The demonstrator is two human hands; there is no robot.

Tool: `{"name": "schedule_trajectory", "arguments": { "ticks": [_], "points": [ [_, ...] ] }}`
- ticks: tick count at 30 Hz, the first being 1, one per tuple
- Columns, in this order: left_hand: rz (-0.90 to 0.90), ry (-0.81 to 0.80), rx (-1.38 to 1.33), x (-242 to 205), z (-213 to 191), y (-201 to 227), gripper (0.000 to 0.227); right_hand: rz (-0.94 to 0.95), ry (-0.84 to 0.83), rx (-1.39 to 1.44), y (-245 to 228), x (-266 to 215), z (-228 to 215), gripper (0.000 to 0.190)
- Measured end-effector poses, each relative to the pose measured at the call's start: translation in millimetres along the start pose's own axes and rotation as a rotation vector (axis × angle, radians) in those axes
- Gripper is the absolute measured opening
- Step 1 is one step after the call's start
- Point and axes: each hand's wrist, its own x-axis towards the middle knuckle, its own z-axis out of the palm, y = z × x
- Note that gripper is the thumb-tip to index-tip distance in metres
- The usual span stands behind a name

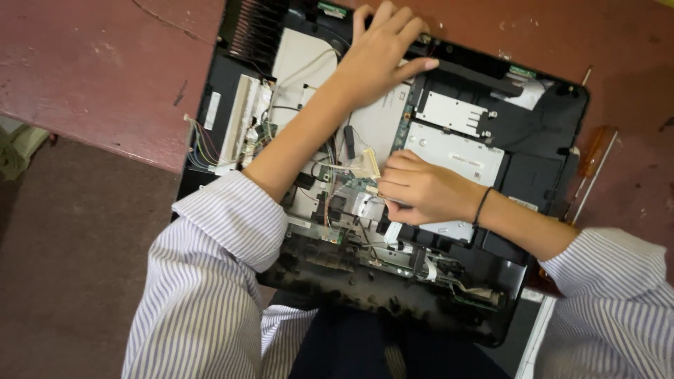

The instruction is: The person removes the screen from a disassembled electronic device, then uses a screwdriver to remove screws from the internal casing. They proceed to detach and remove a hard drive from the device's interior.

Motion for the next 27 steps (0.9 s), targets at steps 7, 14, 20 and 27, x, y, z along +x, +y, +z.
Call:
{"name": "schedule_trajectory", "arguments": {
  "ticks": [7, 14, 20, 27],
  "points": [
    [-0.030, -0.015, -0.020, -1, 3, 2, 0.049, 0.275, 0.124, -0.189, -17, -23, -3, 0.054],
    [0.019, 0.051, -0.009, -1, 5, 0, 0.045, 0.656, 0.014, -0.286, -24, -16, -18, 0.111],
    [0.030, 0.107, 0.066, -1, 12, -2, 0.042, 0.578, 0.177, -0.177, -11, -25, 0, 0.113],
    [-0.064, -0.004, 0.052, 2, 6, 5, 0.044, 0.412, 0.185, -0.248, -6, -26, 1, 0.084]
  ]
}}
